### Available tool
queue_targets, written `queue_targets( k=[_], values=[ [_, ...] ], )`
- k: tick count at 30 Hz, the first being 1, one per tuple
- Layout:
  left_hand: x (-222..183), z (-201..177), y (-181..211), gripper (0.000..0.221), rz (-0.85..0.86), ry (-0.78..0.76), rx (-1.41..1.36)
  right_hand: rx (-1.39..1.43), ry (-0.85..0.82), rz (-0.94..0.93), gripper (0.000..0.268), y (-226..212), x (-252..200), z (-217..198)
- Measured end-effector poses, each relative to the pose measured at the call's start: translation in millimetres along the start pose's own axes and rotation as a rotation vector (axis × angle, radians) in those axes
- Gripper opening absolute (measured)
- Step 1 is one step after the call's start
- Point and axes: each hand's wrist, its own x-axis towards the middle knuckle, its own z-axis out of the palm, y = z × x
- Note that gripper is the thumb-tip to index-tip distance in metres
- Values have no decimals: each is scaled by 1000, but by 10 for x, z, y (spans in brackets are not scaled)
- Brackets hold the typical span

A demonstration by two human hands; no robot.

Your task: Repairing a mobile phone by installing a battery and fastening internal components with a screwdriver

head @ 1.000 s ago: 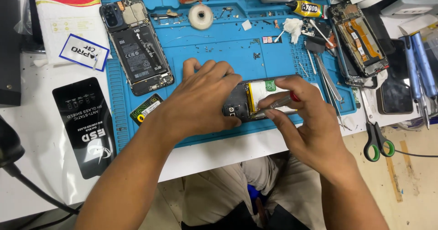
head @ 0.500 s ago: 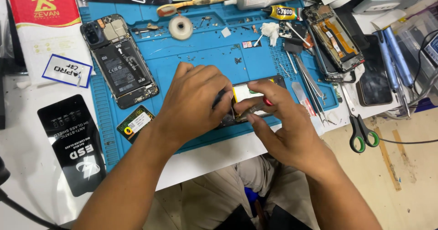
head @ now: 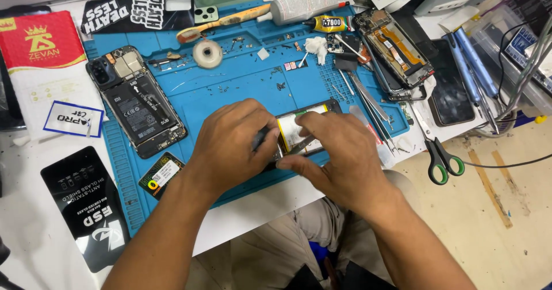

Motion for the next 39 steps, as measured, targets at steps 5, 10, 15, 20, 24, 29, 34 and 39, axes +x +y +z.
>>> queue_targets(
  k=[5,10,15,20,24,29,34,39],
  values=[
    [-14,25,-15,8,2,-40,-23,299,-104,110,38,-53,-30,-25],
    [-1,6,25,6,-14,-93,-28,76,-3,31,44,-14,-26,-12],
    [-30,1,18,10,30,-145,-74,602,-47,252,51,55,-145,37],
    [-22,-19,82,28,-9,-270,-77,861,146,341,55,89,-203,37],
    [-44,65,30,23,36,-258,-90,931,250,394,61,96,-240,35],
    [-11,59,57,10,72,-169,-118,905,314,483,62,64,-207,33],
    [10,54,99,8,83,-95,-169,879,359,532,61,52,-202,36],
    [15,75,156,11,45,-45,-191,856,400,544,60,-24,-200,43]
  ],
)
